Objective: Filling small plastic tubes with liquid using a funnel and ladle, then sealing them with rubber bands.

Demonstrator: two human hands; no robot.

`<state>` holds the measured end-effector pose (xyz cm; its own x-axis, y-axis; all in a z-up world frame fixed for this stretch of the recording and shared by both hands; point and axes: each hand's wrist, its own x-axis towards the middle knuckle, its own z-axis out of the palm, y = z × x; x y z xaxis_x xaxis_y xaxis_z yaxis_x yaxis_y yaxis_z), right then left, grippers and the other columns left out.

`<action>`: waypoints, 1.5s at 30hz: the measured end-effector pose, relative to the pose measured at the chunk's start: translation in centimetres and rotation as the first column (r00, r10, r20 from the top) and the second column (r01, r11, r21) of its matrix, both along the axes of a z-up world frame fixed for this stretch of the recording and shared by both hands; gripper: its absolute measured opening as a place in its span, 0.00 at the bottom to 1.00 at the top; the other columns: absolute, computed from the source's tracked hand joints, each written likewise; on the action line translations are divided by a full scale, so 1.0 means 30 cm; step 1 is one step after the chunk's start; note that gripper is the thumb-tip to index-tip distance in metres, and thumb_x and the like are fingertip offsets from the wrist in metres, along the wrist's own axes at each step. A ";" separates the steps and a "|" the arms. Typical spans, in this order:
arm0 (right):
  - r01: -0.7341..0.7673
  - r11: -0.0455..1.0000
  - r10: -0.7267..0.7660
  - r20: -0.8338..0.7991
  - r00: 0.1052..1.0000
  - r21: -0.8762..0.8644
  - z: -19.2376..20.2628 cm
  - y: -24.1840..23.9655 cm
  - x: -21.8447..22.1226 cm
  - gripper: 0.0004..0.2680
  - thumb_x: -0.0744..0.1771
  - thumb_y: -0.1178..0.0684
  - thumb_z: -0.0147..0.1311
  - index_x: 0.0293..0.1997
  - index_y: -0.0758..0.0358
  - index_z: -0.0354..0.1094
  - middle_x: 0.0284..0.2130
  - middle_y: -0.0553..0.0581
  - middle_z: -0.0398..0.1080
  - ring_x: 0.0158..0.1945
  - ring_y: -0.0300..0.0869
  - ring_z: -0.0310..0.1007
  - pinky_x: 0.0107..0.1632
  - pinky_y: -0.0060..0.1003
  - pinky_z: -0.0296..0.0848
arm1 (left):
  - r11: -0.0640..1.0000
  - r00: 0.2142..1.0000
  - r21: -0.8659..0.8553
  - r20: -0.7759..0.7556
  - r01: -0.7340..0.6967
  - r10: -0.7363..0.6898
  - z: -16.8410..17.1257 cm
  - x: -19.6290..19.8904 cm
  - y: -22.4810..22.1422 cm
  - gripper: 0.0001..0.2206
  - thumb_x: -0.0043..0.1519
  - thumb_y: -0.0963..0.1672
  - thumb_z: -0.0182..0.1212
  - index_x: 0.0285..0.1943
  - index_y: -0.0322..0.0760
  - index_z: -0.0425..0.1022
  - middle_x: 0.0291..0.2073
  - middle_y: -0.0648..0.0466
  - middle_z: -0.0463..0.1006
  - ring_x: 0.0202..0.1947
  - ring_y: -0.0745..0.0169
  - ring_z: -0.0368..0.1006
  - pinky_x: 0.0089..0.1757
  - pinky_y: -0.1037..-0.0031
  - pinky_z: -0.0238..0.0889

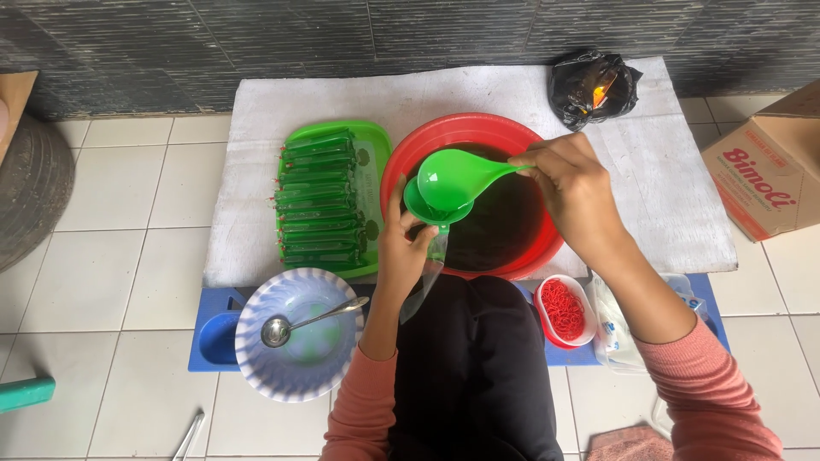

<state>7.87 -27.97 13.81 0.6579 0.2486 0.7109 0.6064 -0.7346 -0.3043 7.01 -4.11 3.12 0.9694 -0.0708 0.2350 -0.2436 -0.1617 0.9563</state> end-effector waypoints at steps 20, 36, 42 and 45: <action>0.199 0.974 -0.223 0.283 0.933 0.112 -0.179 -0.084 0.081 0.10 0.66 0.75 0.61 0.45 0.68 0.73 0.40 0.58 0.71 0.46 0.53 0.68 0.50 0.44 0.72 | 0.997 0.960 -0.040 0.268 -0.066 0.074 0.090 0.014 -0.006 0.38 0.62 0.38 0.68 0.80 0.41 0.49 0.53 0.41 0.80 0.59 0.42 0.74 0.61 0.48 0.63; 0.578 0.723 -0.658 -0.126 0.742 -0.378 -1.103 -0.274 0.292 0.09 0.62 0.66 0.59 0.35 0.52 0.68 0.32 0.50 0.68 0.42 0.47 0.69 0.47 0.36 0.73 | 0.997 0.962 -0.045 0.264 -0.061 0.071 0.179 -0.025 -0.003 0.43 0.58 0.34 0.69 0.81 0.41 0.48 0.39 0.46 0.83 0.45 0.52 0.80 0.52 0.57 0.73; 0.494 0.773 -0.622 -0.320 0.715 -0.399 -1.040 -0.179 0.237 0.09 0.63 0.64 0.62 0.36 0.50 0.69 0.32 0.48 0.69 0.44 0.45 0.71 0.48 0.39 0.75 | 0.996 0.965 -0.074 0.250 -0.058 0.075 0.130 -0.016 0.012 0.41 0.58 0.34 0.69 0.80 0.38 0.48 0.46 0.44 0.83 0.51 0.49 0.79 0.58 0.53 0.67; 0.457 0.814 -0.581 -0.480 0.658 -0.359 -1.040 -0.144 0.221 0.09 0.62 0.62 0.64 0.34 0.49 0.70 0.31 0.46 0.69 0.45 0.44 0.70 0.48 0.38 0.77 | 0.992 0.972 -0.113 0.222 -0.048 0.073 0.141 -0.024 0.009 0.40 0.59 0.35 0.69 0.80 0.39 0.49 0.47 0.43 0.83 0.52 0.49 0.79 0.59 0.51 0.67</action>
<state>14.51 -32.29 -17.40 0.9721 -0.1675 0.1641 -0.1188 -0.9552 -0.2709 6.29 -3.83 7.35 0.8923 0.0234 0.4509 -0.4477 -0.0835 0.8903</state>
